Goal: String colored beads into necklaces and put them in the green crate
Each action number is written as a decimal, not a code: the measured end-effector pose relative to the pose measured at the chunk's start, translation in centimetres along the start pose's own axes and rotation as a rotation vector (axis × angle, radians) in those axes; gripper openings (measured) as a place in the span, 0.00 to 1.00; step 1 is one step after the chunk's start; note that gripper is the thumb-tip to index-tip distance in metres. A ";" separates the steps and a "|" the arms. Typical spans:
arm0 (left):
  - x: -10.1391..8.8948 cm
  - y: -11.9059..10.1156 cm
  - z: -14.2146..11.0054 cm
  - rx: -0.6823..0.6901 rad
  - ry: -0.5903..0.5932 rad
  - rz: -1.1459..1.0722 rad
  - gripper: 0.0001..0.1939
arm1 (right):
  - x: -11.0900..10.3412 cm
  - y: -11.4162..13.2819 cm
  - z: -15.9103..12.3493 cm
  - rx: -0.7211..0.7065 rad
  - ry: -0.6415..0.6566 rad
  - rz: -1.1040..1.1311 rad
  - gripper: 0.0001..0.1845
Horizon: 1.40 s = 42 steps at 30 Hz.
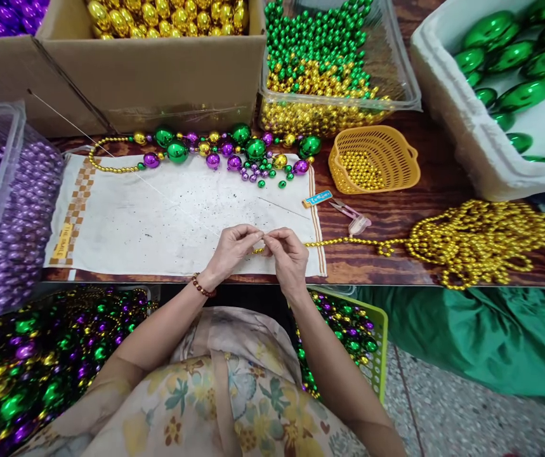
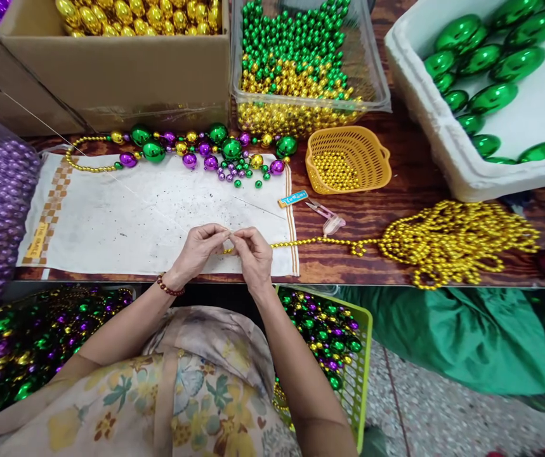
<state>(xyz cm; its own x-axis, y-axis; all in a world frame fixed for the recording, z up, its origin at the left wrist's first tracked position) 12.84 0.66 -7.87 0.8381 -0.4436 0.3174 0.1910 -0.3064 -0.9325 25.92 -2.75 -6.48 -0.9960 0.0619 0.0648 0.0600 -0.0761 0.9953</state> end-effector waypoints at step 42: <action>2.2 -12.3 1.3 0.257 0.130 -0.091 0.09 | 3.2 6.6 1.9 -0.010 0.345 -0.191 0.14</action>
<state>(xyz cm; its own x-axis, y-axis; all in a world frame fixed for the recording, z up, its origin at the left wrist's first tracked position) 13.02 4.56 4.08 0.7424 -0.5331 0.4059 0.3997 -0.1338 -0.9068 23.27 -1.16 0.47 -0.9532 -0.2619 -0.1512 -0.1276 -0.1051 0.9862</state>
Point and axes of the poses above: each hand's wrist, its own z-axis towards the middle knuckle, its own x-axis out of the palm, y = z × x, the point moved 10 cm from there along z, towards the middle knuckle, and after that the axes turned 13 degrees about y, right-handed, at the moved point
